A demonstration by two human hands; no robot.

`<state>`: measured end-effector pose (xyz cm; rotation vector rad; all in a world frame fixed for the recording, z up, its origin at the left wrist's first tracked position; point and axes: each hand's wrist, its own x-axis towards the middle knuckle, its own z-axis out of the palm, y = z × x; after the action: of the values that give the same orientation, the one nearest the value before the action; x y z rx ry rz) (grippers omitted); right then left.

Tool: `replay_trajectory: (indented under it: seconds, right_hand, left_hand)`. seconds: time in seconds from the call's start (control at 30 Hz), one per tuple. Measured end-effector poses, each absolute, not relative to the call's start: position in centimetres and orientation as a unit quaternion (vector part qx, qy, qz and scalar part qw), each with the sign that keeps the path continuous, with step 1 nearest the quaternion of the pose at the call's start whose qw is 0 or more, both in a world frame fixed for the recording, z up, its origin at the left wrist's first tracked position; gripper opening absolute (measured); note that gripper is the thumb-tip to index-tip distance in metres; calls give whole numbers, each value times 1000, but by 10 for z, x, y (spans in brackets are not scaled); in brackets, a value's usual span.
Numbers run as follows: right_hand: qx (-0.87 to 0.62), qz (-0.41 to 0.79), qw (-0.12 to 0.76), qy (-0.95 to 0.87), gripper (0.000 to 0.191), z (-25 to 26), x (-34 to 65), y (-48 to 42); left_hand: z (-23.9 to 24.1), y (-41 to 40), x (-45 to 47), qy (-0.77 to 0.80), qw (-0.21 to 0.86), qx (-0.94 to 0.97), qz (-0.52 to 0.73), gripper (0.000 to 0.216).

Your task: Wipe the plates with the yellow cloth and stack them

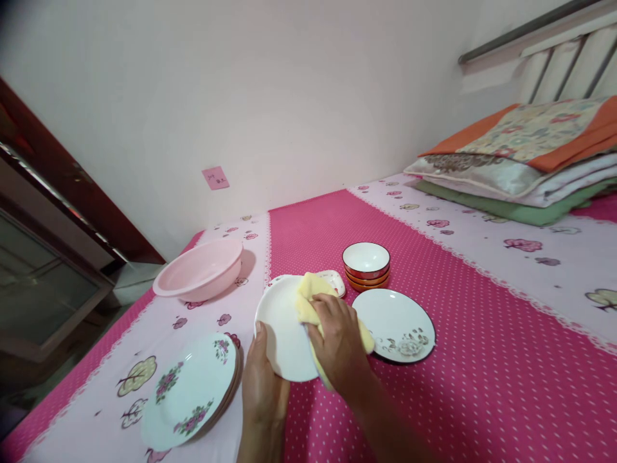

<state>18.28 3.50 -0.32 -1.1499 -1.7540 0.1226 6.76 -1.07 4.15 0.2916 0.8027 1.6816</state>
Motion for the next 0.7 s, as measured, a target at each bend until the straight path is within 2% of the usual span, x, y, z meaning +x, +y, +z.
replay_trajectory:
  seconds: [0.17, 0.33, 0.4, 0.5, 0.7]
  right_hand:
    - [-453, 92, 548, -697, 25, 0, 195, 39]
    - [-384, 187, 545, -722, 31, 12, 177, 24]
    - [-358, 227, 519, -743, 27, 19, 167, 15]
    - [-342, 268, 450, -780, 8, 25, 157, 3]
    - [-346, 266, 339, -833, 3, 19, 171, -3]
  left_hand:
    - [32, -15, 84, 375, 595, 162, 692, 51]
    - [29, -11, 89, 342, 600, 151, 707, 42]
    - [31, -8, 83, 331, 607, 118, 713, 43]
    - [36, -6, 67, 327, 614, 76, 714, 54]
    - [40, -2, 33, 352, 607, 50, 711, 52]
